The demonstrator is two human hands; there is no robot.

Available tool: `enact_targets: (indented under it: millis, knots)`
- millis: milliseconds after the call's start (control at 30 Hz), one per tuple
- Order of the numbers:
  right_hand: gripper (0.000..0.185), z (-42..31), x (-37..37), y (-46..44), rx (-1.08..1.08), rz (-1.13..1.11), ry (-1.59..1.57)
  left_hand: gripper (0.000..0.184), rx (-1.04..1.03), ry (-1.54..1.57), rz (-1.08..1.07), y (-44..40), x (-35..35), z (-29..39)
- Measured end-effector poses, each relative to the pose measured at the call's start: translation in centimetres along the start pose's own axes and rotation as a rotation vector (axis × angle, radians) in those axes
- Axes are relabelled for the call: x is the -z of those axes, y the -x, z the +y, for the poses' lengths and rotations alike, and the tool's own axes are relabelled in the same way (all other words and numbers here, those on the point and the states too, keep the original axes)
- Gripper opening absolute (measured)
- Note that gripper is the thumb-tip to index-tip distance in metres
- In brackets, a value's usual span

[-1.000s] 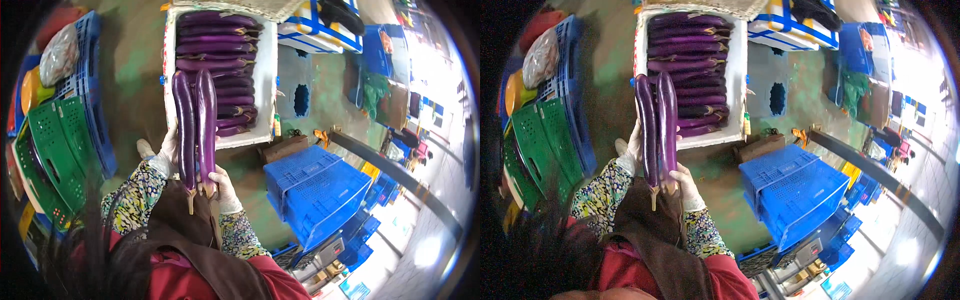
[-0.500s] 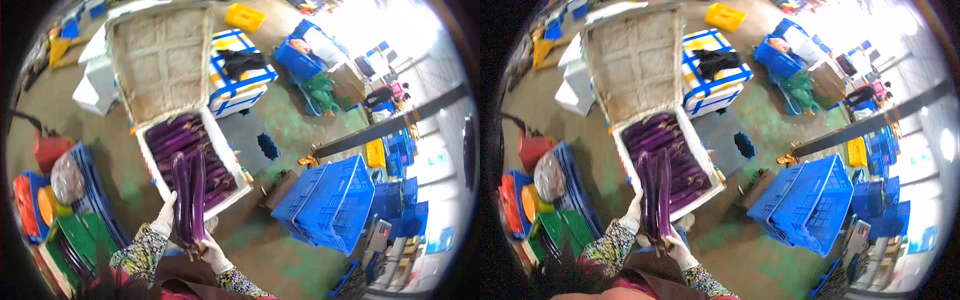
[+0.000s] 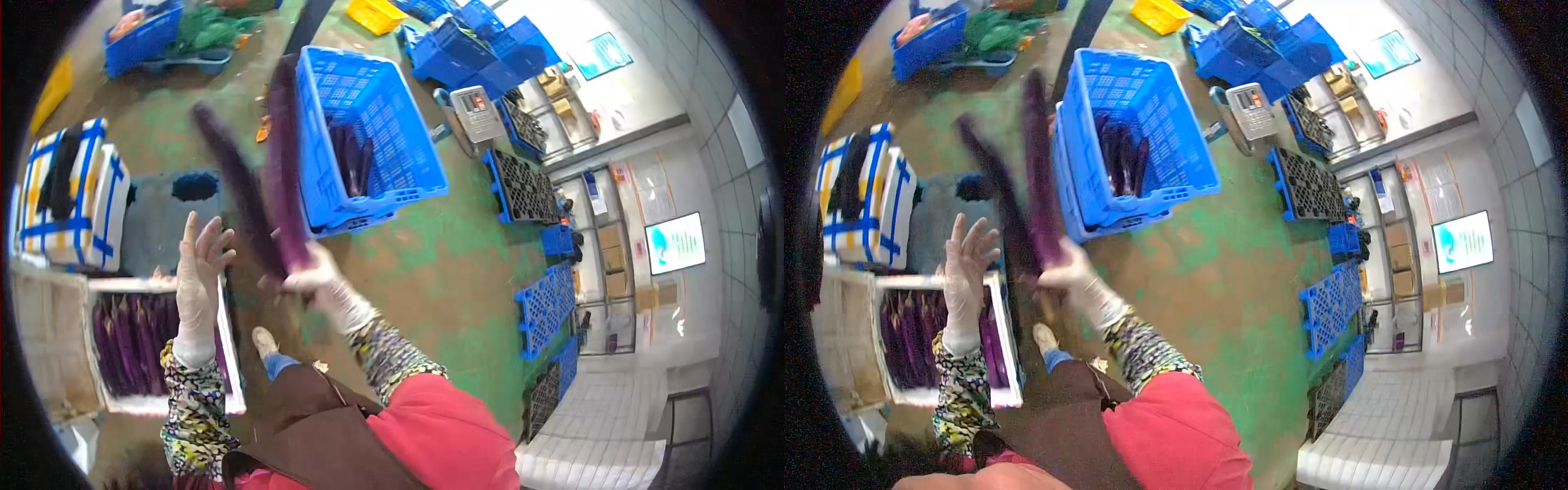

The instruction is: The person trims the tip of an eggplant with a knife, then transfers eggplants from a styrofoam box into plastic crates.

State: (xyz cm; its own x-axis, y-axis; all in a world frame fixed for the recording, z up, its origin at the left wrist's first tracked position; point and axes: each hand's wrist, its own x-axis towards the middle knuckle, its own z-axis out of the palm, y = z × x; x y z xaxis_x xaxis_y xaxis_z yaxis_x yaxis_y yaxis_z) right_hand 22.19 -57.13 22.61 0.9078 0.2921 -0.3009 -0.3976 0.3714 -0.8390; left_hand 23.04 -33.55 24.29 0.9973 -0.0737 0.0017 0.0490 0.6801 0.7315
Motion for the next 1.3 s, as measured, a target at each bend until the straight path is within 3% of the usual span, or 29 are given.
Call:
enact_targets:
  millis: [33,67,100,133,200,267,300,367,400,433,467,500,533,600,633,667,700,767,867,900,1033,1067,1200,1300]
  knots:
    - [0.079,-4.1,1.4,-0.8,0.077,0.084,-0.067,0.064,-0.086,-0.068,-0.117,-0.6,-0.3,-0.2]
    - [0.067,-6.8,4.5,-2.2,0.06,0.224,-0.014,0.063,-0.047,-0.117,-0.052,-0.7,-0.7,0.1]
    - [0.054,-11.6,2.8,-2.0,0.123,0.386,0.003,0.063,0.007,-0.166,0.016,-0.4,-1.1,0.4]
    - [0.044,-13.0,8.2,-4.8,0.189,0.349,0.257,0.06,0.012,-0.165,0.085,-0.2,-0.1,-0.1]
    - [0.042,-14.3,14.7,-9.5,0.191,0.483,0.35,0.057,0.093,-0.131,0.237,0.9,4.4,-1.6]
    - [0.044,-15.5,16.3,-13.5,0.252,0.598,0.356,0.052,0.172,-0.161,0.421,2.3,8.3,-2.0]
    - [0.046,-13.6,22.3,-17.1,0.198,0.758,0.783,0.049,0.227,-0.199,0.524,3.8,10.8,-1.8]
    - [0.049,-12.5,22.3,-18.2,0.28,0.898,1.112,0.05,0.273,-0.257,0.736,7.1,13.0,-0.9]
    - [0.045,-12.7,17.9,-17.7,0.432,0.819,1.027,0.051,0.285,-0.271,0.784,9.6,14.9,-0.6]
    - [0.044,-12.1,15.6,-18.4,0.446,0.867,1.206,0.051,0.29,-0.309,0.813,11.6,16.2,-0.3]
    - [0.05,-10.2,16.8,-19.5,0.633,0.62,1.107,0.05,0.294,-0.335,0.839,13.8,17.5,-0.1]
    - [0.05,-7.6,16.3,-19.8,0.874,0.789,1.48,0.047,0.301,-0.318,0.91,16.1,18.8,-0.5]
    - [0.046,-6.2,11.1,-18.8,0.863,0.657,1.316,0.042,0.31,-0.296,1.007,17.4,18.7,-0.6]
    - [0.042,-0.7,3.0,-16.9,0.929,0.425,1.281,0.035,0.312,-0.199,1.115,20.6,21.2,-3.2]
    - [0.041,2.8,0.3,-15.9,0.828,0.294,1.14,0.034,0.323,-0.056,1.09,23.1,22.9,-5.3]
    - [0.039,5.9,-3.1,-15.0,0.805,0.077,1.249,0.034,0.331,-0.022,1.146,23.4,22.3,-5.8]
    - [0.04,10.0,-5.4,-14.3,0.676,-0.086,1.169,0.034,0.359,0.008,1.174,23.8,22.0,-6.1]
    - [0.043,17.7,-8.4,-13.0,0.441,-0.303,1.177,0.036,0.385,0.093,1.156,25.9,22.8,-8.2]
    - [0.052,28.8,-9.4,-13.0,0.388,-0.564,1.262,0.035,0.359,0.221,1.07,29.2,24.8,-11.0]
    - [0.055,32.5,-9.2,-13.7,0.311,-0.654,1.316,0.037,0.38,0.213,1.079,30.0,25.6,-10.8]
    - [0.059,43.7,-11.8,-17.3,0.326,-1.05,1.879,0.038,0.444,0.17,1.181,35.1,28.9,-9.3]
    - [0.043,46.1,-12.1,-18.4,0.359,-1.149,2.006,0.039,0.444,0.16,1.194,37.0,30.0,-9.1]
    - [0.023,48.9,-14.7,-19.1,0.092,-1.321,2.445,0.042,0.398,0.237,1.252,42.9,34.2,-8.2]
    - [0.023,45.3,-15.3,-17.7,0.011,-1.401,2.237,0.041,0.379,0.26,1.258,44.0,35.4,-7.7]
